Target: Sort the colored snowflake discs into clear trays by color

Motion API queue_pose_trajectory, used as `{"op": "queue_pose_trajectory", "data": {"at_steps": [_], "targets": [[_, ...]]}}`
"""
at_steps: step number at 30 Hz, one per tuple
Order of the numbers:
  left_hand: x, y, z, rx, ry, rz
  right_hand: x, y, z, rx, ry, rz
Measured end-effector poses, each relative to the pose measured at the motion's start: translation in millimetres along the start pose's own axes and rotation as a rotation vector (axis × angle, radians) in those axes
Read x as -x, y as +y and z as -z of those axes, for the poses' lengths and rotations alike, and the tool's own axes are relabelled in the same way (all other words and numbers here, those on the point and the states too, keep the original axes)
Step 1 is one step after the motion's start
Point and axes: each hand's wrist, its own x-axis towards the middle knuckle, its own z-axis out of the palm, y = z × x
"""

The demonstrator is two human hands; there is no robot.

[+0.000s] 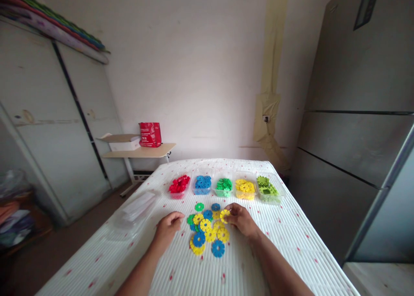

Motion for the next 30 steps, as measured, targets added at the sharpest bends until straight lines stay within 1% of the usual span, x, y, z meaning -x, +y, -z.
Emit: {"op": "queue_pose_trajectory", "data": {"at_steps": [2,4,6,13,18,22,28,30], "targets": [[1.2,3.1,0.6,0.015,-0.004,0.006,6.6,-6.1,7.3,-0.068,-0.151,-0.033],[2.1,5.1,0.8,0.029,-0.005,0.008,13.1,-11.3,12.4,-0.084,-0.296,-0.060],[2.3,5.7,0.6,0.032,-0.004,0.012,17.1,-14.3,14.0,-0.027,-0.363,-0.066],[0.6,4.5,0.0,0.018,0.008,0.010,14.9,-15.1,5.6,0.381,-0.343,-0.033],[1.3,5.5,0.6,-0.011,0.009,0.010,16.0,-18.9,3.6,0.591,-0.333,-0.020],[2.0,8.8,1.8,-0.040,0.017,0.012,18.5,-23.4,2.7,0.662,-0.318,-0.019],[2.9,11.8,2.8,-0.031,0.016,0.011,19.4,-27.9,1.0,0.721,-0.302,-0.027],[2.9,11.5,2.7,-0.028,0.015,0.015,18.6,-27.4,1.2,0.718,-0.278,-0.026]]}}
